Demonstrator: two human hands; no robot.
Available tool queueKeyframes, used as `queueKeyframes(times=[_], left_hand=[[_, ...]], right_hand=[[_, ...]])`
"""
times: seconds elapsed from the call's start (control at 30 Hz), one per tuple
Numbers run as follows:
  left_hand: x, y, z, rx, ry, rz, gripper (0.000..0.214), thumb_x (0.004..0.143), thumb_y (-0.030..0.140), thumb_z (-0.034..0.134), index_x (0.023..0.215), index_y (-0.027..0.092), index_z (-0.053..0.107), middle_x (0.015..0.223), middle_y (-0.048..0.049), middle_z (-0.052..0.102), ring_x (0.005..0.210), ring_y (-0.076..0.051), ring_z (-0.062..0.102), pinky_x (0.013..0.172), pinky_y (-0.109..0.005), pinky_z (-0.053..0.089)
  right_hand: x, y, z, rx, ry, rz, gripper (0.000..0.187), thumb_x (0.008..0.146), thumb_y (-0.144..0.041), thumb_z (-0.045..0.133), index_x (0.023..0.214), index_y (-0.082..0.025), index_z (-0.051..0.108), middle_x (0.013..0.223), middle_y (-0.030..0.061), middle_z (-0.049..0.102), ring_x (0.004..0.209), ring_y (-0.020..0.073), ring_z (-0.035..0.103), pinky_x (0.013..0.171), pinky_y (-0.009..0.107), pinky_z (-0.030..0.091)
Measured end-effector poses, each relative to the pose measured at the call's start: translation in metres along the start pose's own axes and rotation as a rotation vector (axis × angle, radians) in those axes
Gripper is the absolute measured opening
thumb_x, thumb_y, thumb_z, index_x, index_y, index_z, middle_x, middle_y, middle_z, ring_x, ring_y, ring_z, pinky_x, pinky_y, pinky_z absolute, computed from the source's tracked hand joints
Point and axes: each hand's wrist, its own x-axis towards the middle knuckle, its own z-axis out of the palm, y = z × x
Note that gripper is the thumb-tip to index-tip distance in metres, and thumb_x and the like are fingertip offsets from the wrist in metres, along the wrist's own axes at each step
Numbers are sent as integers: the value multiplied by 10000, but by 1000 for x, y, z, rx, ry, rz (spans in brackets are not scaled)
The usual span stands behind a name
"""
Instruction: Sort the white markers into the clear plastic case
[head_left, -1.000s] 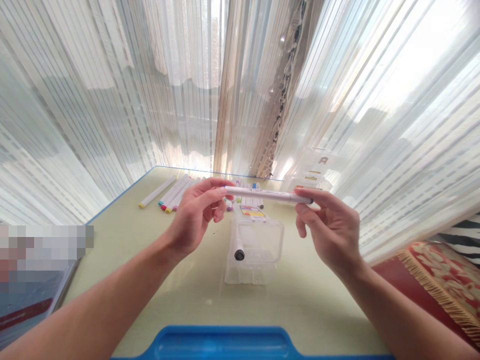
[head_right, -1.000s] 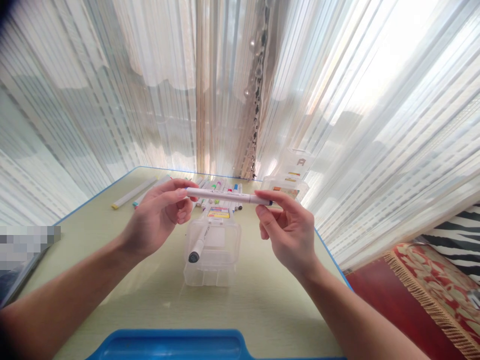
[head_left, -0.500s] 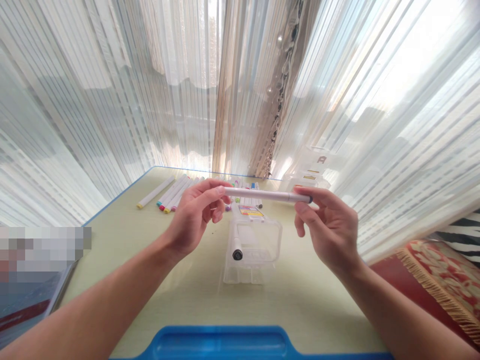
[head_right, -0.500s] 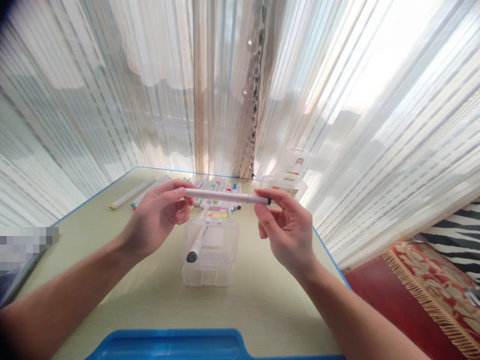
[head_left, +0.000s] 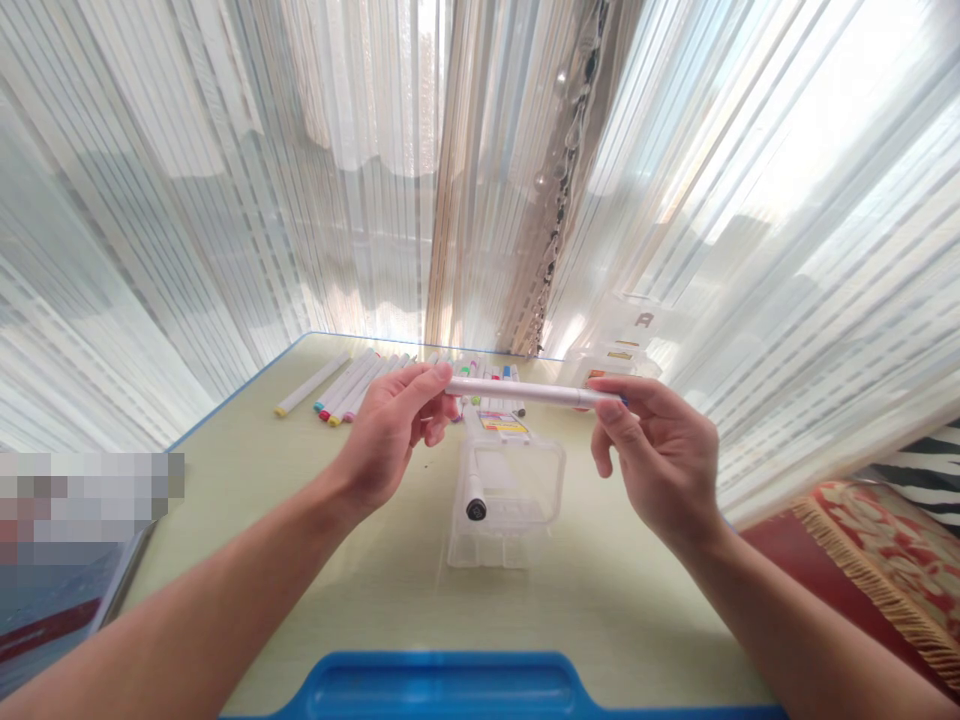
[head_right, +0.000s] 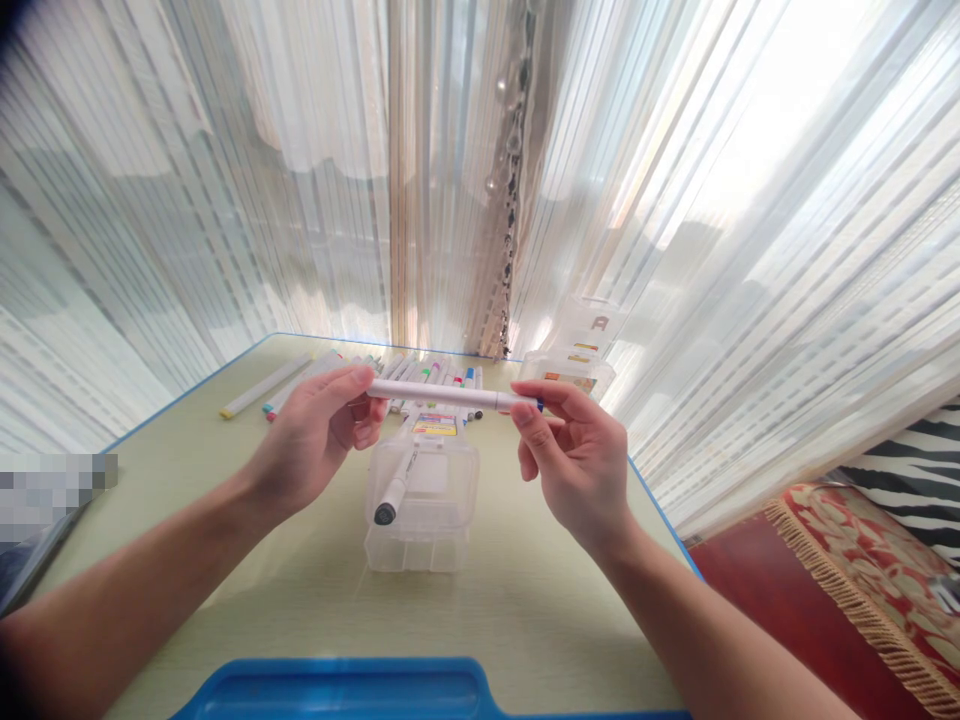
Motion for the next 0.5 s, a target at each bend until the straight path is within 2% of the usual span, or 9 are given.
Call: queueKeyframes(times=[0.33,0.43,0.5], left_hand=[[0,0,1,-11,18,-22,338,871,424,700,676,158,628,619,-4,571,519,-81,423,473,-217,325],[0,3,2,-76,39,-29,340,849,450,680,678,157,653,621,-21,604,506,-88,437,470,-222,339],[0,5,3,-101,53,-42,335,821,447,666,675,146,680,611,-33,612,495,-94,450,465,-227,346]], right_hand=[[-1,0,-1,-12,19,-26,139,922,-206,714,1053,-221,756,765,-13,711,361,52,546,306,193,341],[0,-4,-6,11,70,-37,130,924,-238,717,1045,-224,761,764,-6,703,365,67,546,313,224,338],[0,-11,-9,46,126,-68,122,923,-252,716,1032,-233,767,675,-23,661,360,86,533,317,248,329]])
